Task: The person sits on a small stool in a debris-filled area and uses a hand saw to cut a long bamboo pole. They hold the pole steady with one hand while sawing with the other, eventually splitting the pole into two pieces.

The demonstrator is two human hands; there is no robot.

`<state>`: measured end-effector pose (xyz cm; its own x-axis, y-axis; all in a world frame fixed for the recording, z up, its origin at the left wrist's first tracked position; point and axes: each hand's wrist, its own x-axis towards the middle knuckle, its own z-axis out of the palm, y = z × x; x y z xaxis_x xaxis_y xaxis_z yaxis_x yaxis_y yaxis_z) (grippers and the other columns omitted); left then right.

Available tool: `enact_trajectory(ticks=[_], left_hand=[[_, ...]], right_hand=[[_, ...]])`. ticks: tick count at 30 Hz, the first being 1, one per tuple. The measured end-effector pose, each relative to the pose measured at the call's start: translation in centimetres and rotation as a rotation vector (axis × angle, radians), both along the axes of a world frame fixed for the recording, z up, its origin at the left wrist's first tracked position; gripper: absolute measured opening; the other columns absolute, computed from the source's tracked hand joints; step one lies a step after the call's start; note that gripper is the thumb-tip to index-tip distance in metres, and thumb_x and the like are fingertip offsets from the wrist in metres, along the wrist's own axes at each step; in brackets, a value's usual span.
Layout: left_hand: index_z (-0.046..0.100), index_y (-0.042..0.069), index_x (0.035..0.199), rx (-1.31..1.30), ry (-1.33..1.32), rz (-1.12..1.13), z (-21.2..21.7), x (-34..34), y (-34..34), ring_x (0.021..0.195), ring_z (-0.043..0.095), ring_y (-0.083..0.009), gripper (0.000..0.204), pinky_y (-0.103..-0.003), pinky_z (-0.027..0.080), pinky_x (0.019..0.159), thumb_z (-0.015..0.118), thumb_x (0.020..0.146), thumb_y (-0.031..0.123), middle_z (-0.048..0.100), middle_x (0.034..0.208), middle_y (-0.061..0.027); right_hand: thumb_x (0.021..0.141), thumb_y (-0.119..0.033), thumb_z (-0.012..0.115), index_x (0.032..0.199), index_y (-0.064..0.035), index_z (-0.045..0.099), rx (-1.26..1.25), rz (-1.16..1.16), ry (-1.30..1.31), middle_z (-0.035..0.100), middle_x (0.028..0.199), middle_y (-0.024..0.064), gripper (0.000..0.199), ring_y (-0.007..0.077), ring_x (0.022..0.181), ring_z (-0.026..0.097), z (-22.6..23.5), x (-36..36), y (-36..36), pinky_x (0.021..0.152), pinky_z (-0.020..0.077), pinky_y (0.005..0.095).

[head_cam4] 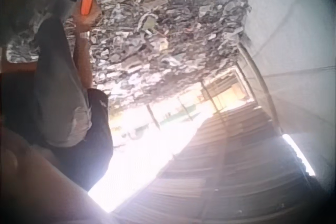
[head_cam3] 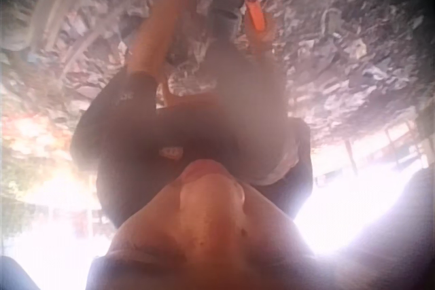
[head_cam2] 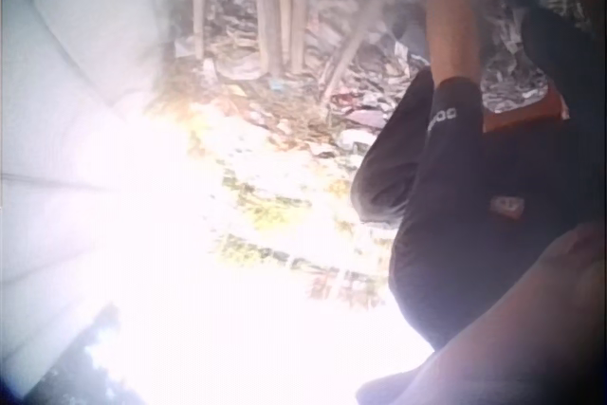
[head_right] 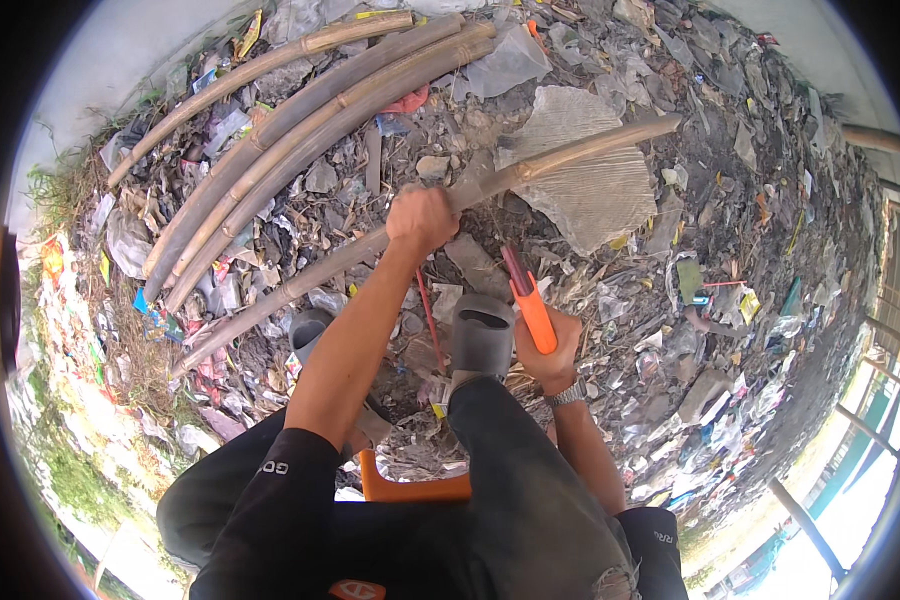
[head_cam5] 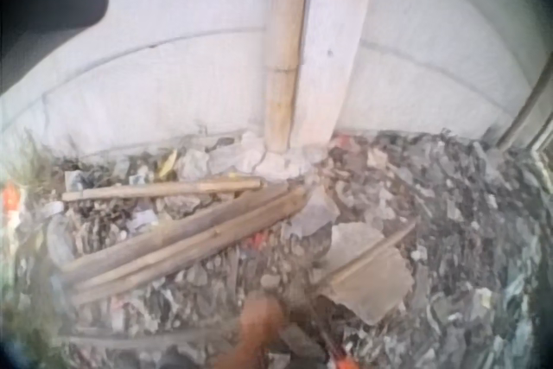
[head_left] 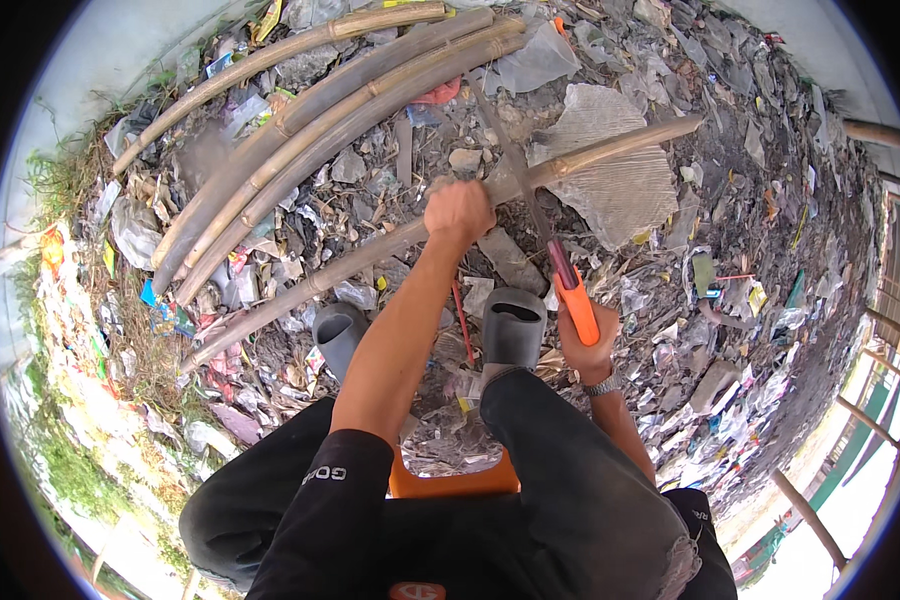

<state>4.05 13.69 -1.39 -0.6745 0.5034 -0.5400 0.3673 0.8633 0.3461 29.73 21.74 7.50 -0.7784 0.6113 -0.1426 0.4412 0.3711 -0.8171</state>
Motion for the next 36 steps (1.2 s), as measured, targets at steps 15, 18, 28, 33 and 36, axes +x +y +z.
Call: enact_trajectory(ticks=[15, 18, 28, 33, 36], left_hand=[[0.077, 0.003, 0.104, -0.057, 0.027, -0.046, 0.2, -0.5, 0.4, 0.097, 0.074, -0.0414, 0.037, -0.047, 0.06, 0.087, 0.072, 0.083, 0.034, 0.076, 0.101, -0.0224], [0.078, 0.005, 0.103, -0.046, 0.037, -0.046, 0.8, -1.0, 0.8, 0.099, 0.073, -0.0412, 0.037, -0.046, 0.059, 0.089, 0.073, 0.082, 0.035, 0.076, 0.103, -0.022], [0.078, 0.006, 0.108, -0.101, 0.035, -0.029, 1.7, -0.5, 0.8, 0.104, 0.072, -0.0395, 0.036, -0.046, 0.059, 0.092, 0.069, 0.084, 0.031, 0.075, 0.107, -0.0232], [0.077, 0.006, 0.11, -0.076, 0.053, -0.024, 1.2, 0.5, 2.8, 0.105, 0.072, -0.0396, 0.04, -0.046, 0.058, 0.094, 0.072, 0.082, 0.034, 0.074, 0.11, -0.023], [0.077, 0.007, 0.11, -0.098, 0.122, -0.006, 0.3, 0.1, 1.0, 0.104, 0.072, -0.0394, 0.044, -0.047, 0.058, 0.093, 0.073, 0.08, 0.039, 0.075, 0.107, -0.0228]], right_hand=[[0.085, -0.005, 0.071, 0.075, 0.0027, 0.066, -0.109, -0.072, 0.001, 0.058, 0.057, 0.009, 0.013, 0.0079, 0.052, 0.057, 1.9, -1.0, -0.3, 0.05, 0.0468, 0.0306], [0.086, -0.004, 0.071, 0.077, 0.0034, 0.067, -0.09, -0.05, -0.049, 0.058, 0.057, 0.0076, 0.012, 0.0077, 0.052, 0.055, 2.7, 1.2, -0.5, 0.051, 0.0459, 0.0295], [0.085, -0.008, 0.072, 0.073, 0.0022, 0.066, -0.193, -0.153, -0.206, 0.061, 0.058, 0.0069, 0.017, 0.0091, 0.052, 0.057, 4.6, 8.7, -2.0, 0.05, 0.0465, 0.0303], [0.082, -0.01, 0.073, 0.079, 0.0018, 0.068, -0.186, -0.094, -0.09, 0.063, 0.061, 0.0103, 0.013, 0.0139, 0.051, 0.06, 5.7, 8.2, -2.0, 0.052, 0.0486, 0.0318], [0.081, -0.01, 0.073, 0.082, 0.0008, 0.068, -0.212, -0.033, -0.053, 0.064, 0.064, 0.0132, 0.012, 0.0217, 0.053, 0.065, 5.1, 8.1, -2.3, 0.054, 0.0509, 0.034]])
